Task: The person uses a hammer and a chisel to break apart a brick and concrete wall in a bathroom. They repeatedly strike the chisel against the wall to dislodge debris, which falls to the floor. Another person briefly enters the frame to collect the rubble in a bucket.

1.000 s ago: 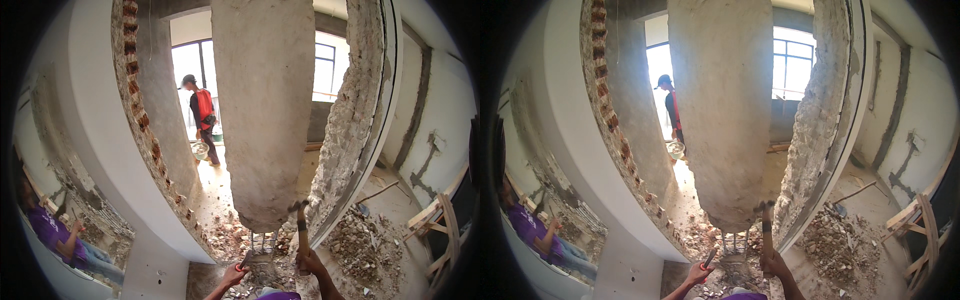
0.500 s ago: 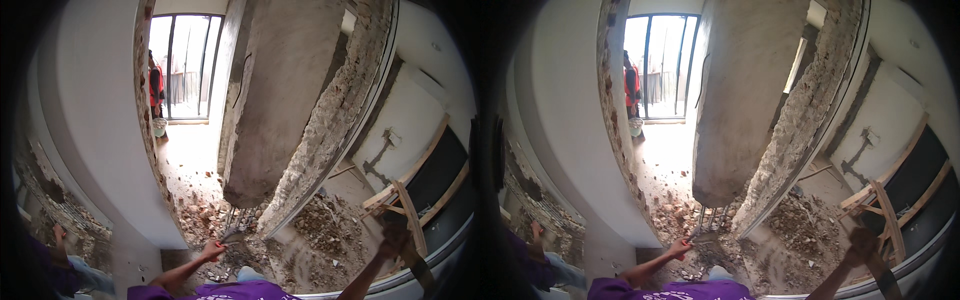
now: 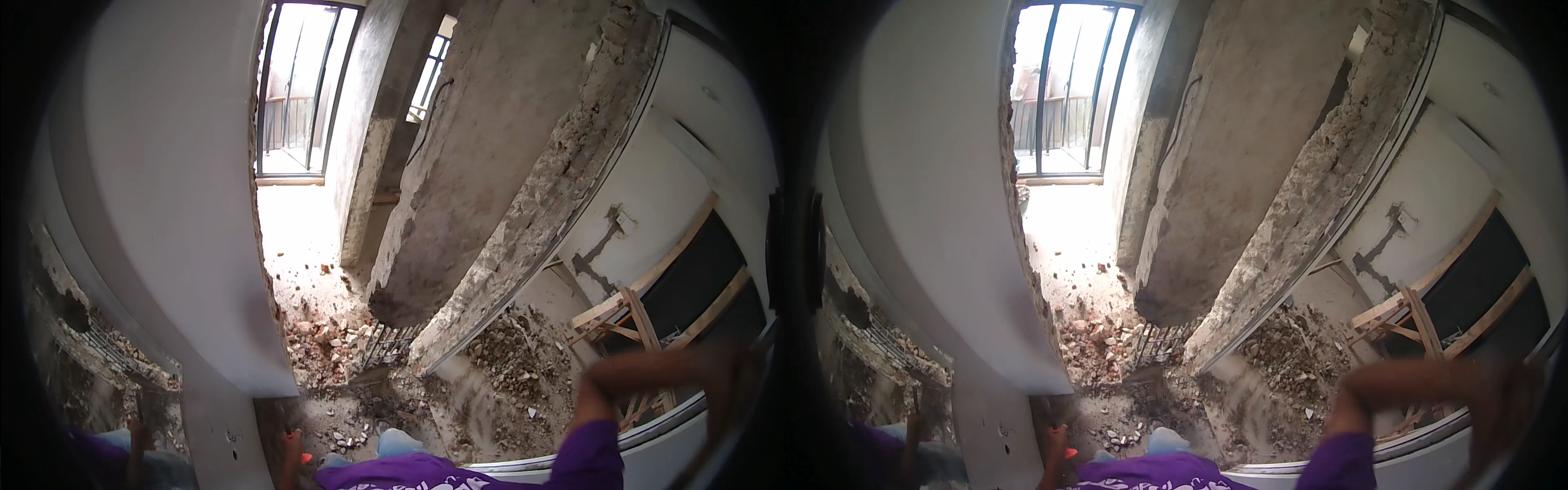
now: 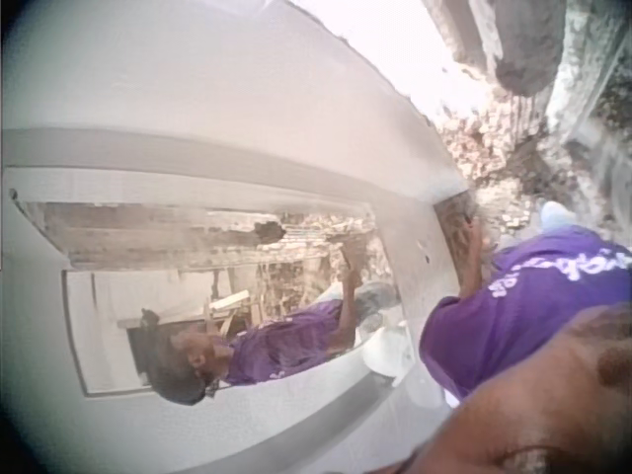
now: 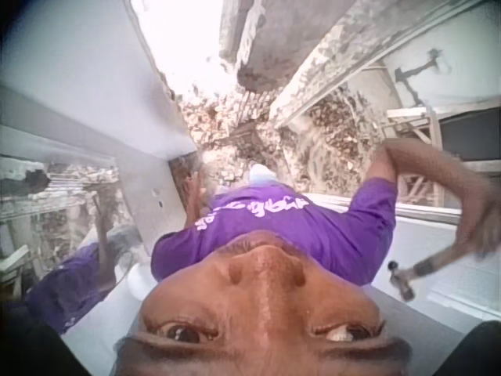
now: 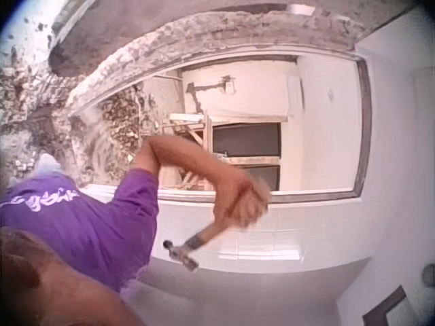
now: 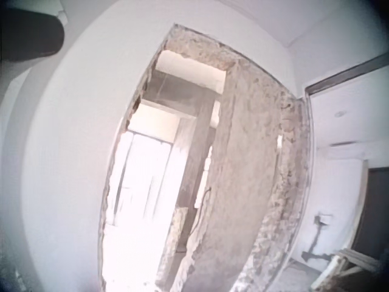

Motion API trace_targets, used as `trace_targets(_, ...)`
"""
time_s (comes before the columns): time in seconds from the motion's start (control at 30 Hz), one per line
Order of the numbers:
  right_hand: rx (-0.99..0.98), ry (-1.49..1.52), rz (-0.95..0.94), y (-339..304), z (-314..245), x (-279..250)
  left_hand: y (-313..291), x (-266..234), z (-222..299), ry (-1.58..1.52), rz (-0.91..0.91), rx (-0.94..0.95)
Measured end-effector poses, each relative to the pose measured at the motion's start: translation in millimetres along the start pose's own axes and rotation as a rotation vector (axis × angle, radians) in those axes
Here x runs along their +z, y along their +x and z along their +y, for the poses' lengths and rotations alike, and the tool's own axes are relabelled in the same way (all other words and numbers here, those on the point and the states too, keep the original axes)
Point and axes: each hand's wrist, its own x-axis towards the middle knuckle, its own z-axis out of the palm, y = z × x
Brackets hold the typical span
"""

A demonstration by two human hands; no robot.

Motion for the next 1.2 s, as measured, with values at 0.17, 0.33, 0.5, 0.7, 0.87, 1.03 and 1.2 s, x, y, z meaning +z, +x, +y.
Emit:
trace_targets(0.17, 1.482, 0.611, 0.086, -270.4, 8.8, 161.3, -17.4, 0.3, 30.5, -0.009, -0.151, 0.053)
trace_targets(0.33, 1.889, 0.349, -0.039, -368.9, -101.5, 17.6, -42.6, -21.1, 75.1, -0.062, -0.183, 0.189)
trace_targets(0.5, 1.768, -0.114, -0.632, -384.5, -294.9, -139.7, -46.2, -35.0, 47.7, 0.1, -0.337, 0.222)
trace_targets(0.7, 2.167, -0.313, -1.144, -358.7, -473.0, -215.1, -56.7, -31.3, 37.8, 0.283, -0.6, 0.359)
trace_targets(0.87, 2.065, -0.392, -1.055, -316.9, -410.0, -241.5, -102.7, 4.3, 112.7, 0.224, -1.061, 0.342)
trace_targets(1.03, 1.994, -0.474, -0.953, -278.0, -366.8, -229.5, -207.7, 81.3, 260.3, 0.013, -1.29, 0.29)
trace_targets(1.2, 1.901, -0.657, -0.868, -242.0, -405.1, -265.7, -248.4, 124.5, 410.7, -0.109, -1.388, 0.881)
